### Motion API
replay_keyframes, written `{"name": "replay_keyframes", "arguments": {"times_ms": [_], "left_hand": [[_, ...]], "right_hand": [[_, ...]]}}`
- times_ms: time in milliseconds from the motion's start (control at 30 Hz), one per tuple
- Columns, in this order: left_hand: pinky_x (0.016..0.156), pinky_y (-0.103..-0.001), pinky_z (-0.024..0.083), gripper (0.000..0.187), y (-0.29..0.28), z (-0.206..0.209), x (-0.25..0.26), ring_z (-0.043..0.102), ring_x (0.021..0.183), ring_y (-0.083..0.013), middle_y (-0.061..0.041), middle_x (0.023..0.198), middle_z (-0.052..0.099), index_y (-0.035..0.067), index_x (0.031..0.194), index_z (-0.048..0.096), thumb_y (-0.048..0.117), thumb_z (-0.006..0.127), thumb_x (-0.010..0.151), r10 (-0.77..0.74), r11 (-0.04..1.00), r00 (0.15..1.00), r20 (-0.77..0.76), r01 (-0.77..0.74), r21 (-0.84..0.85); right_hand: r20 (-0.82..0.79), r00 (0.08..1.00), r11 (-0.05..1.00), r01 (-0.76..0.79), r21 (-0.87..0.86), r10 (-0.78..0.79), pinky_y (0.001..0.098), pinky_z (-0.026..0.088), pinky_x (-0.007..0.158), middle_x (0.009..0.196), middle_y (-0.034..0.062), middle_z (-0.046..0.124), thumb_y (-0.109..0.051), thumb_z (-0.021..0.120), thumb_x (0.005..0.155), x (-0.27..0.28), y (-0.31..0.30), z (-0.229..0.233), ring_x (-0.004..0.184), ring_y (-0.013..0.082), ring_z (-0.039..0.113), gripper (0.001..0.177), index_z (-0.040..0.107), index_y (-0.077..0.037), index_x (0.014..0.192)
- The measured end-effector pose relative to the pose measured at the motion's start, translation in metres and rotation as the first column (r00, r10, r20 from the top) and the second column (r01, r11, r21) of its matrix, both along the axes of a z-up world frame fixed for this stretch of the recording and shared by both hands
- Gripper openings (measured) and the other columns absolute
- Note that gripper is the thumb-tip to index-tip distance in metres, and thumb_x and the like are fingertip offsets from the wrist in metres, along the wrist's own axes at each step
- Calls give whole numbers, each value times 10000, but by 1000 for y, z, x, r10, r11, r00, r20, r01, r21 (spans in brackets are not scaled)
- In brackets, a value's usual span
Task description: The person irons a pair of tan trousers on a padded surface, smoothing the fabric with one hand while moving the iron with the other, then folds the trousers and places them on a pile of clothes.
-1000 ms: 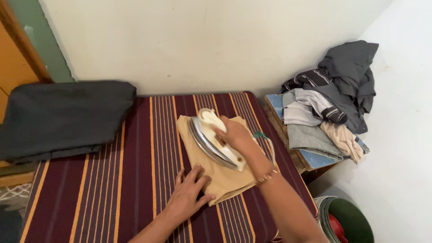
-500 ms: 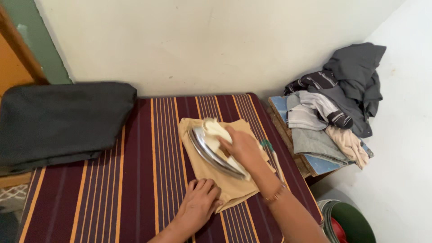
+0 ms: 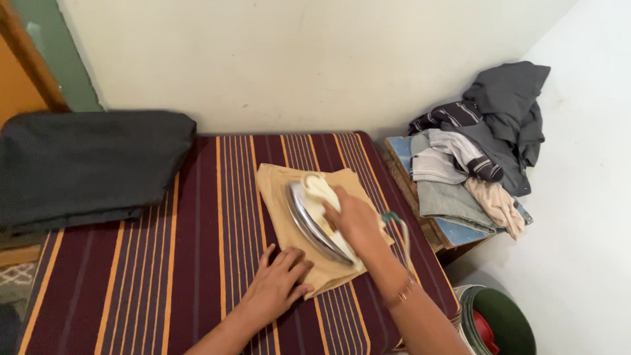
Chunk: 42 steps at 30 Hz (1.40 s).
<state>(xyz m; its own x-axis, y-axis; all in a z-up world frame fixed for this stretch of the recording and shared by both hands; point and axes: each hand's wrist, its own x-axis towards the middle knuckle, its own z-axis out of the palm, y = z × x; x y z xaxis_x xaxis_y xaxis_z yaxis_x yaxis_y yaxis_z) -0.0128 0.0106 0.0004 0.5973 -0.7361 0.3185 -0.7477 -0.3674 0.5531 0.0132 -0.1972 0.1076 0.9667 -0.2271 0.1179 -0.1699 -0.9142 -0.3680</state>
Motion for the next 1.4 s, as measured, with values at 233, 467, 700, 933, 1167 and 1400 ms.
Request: {"name": "replay_keyframes", "arguments": {"times_ms": [233, 467, 700, 933, 1167, 1400], "left_hand": [[1164, -606, 213, 392, -8, 3, 2, 476, 1281, -297, -125, 1242, 555, 73, 1186, 638, 314, 727, 890, -2, 1000, 1000, -9, 2, -27], [1205, -598, 171, 357, -8, 5, 7, 480, 1286, -289, -121, 1215, 561, 72, 1151, 639, 305, 730, 895, -28, 999, 999, -23, 27, -25], [1193, -629, 90, 456, 0, -4, 3, 341, 1438, -304, -143, 1437, 494, 101, 1259, 628, 398, 679, 916, -8, 1000, 1000, 21, 8, 12], [1165, -666, 82, 507, -1, -4, 2, 337, 1434, -294, -137, 1492, 489, 120, 1278, 630, 431, 692, 881, 1, 998, 1000, -11, 0, 59], [1207, -609, 150, 369, -17, -7, 7, 418, 1394, -298, -143, 1344, 558, 52, 1022, 671, 379, 739, 865, -14, 999, 1000, -11, 13, -49], [1221, -587, 181, 346, -13, -11, 15, 431, 1409, -282, -109, 1362, 577, 67, 1023, 693, 375, 744, 874, -50, 995, 998, -46, 46, -88]], "right_hand": [[77, 986, 962, 163, -220, -150, 549, 534, 679, 805, 204, 719, -431, 620, 952, -21, -30, -10, 793, 424, 696, 397, 592, -102, 1170], [154, 953, 945, 284, -161, -260, 565, 550, 753, 901, 233, 719, -450, 628, 967, 71, -63, -24, 884, 452, 696, 422, 596, -76, 1160], [122, 979, 970, 181, -159, -163, 568, 543, 790, 981, 238, 719, -424, 641, 947, 72, -79, -34, 962, 454, 679, 440, 582, -44, 1162], [-55, 940, 928, 320, -193, -336, 570, 543, 770, 918, 253, 722, -473, 604, 955, -42, -70, -21, 893, 461, 694, 500, 552, -97, 1281], [21, 918, 894, 390, -223, -395, 564, 548, 754, 896, 222, 731, -495, 588, 971, -28, -71, -25, 878, 449, 703, 472, 564, -96, 1222], [133, 905, 894, 422, -149, -405, 576, 541, 786, 970, 242, 723, -463, 616, 980, 72, -127, -41, 941, 455, 690, 436, 574, -63, 1148]]}}
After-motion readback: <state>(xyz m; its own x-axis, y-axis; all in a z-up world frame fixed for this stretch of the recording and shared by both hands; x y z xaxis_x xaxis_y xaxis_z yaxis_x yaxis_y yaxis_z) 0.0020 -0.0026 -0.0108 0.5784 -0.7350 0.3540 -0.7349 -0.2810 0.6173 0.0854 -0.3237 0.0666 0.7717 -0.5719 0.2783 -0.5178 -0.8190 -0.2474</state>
